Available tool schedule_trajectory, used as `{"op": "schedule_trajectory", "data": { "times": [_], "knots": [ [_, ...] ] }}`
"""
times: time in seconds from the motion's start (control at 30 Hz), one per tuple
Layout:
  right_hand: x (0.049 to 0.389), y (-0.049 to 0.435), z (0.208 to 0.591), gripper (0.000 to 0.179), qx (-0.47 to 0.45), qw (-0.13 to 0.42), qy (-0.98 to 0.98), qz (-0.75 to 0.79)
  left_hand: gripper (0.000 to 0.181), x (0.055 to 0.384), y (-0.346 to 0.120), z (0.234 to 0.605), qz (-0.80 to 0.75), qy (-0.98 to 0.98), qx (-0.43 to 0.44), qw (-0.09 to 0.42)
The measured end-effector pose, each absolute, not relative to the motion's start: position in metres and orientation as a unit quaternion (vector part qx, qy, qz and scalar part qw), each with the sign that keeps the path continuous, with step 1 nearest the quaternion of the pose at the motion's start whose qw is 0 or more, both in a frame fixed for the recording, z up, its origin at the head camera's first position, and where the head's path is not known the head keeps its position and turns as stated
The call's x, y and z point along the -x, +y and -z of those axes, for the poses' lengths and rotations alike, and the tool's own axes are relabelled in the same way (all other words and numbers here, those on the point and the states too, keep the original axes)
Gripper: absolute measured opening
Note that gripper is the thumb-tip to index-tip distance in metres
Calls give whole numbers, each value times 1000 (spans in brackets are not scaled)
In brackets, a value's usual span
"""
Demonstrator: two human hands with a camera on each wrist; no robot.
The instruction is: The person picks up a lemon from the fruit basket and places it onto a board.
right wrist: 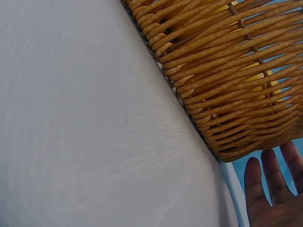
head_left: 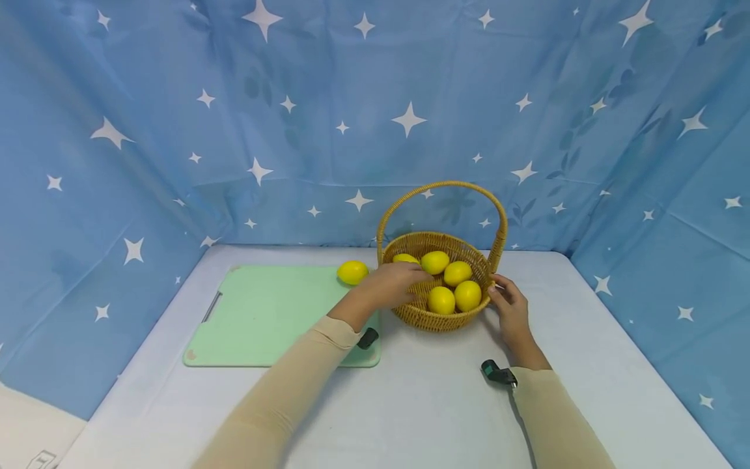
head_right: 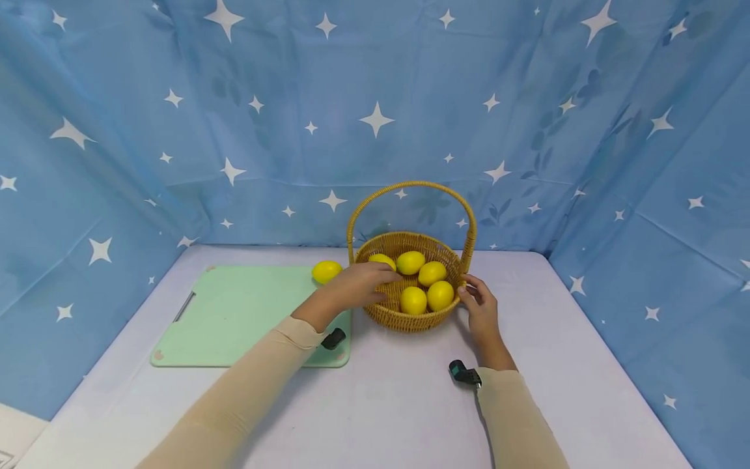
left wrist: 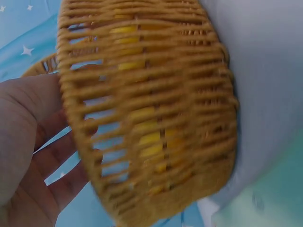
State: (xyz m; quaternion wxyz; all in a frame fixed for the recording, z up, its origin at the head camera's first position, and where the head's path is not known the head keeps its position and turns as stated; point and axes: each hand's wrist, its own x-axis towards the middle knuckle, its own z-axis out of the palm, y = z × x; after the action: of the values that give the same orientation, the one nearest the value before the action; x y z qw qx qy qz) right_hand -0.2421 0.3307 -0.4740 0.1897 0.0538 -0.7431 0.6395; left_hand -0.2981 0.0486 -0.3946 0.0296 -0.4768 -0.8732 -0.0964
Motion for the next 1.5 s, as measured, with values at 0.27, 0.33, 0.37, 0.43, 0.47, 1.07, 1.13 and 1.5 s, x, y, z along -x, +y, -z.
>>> {"op": "schedule_trajectory", "data": {
  "times": [0.27, 0.33, 0.37, 0.43, 0.47, 1.07, 1.13, 1.5],
  "knots": [
    [241, 330, 475, 40, -53, 182, -750, -633, 41, 300, 75, 407, 102, -869, 483, 18],
    [241, 330, 475, 40, -49, 184, -753, -630, 42, 299, 81, 408, 97, -867, 488, 19],
    [241, 331, 475, 40, -49, 185, -754, -629, 43, 299, 84, 408, 94, -867, 489, 19],
    [241, 331, 475, 40, -50, 188, -753, -628, 45, 299, 89, 407, 87, -865, 494, 15],
    [241, 331, 474, 40, -51, 189, -753, -628, 46, 299, 91, 407, 83, -865, 494, 10],
    [239, 329, 470, 40, -55, 189, -751, -630, 61, 304, 104, 405, 92, -876, 459, -119],
    [239, 329, 470, 41, -55, 188, -751, -630, 61, 306, 105, 406, 101, -877, 452, -126],
    [240, 329, 472, 40, -54, 186, -753, -629, 59, 308, 107, 410, 107, -881, 441, -135]
  ]
}}
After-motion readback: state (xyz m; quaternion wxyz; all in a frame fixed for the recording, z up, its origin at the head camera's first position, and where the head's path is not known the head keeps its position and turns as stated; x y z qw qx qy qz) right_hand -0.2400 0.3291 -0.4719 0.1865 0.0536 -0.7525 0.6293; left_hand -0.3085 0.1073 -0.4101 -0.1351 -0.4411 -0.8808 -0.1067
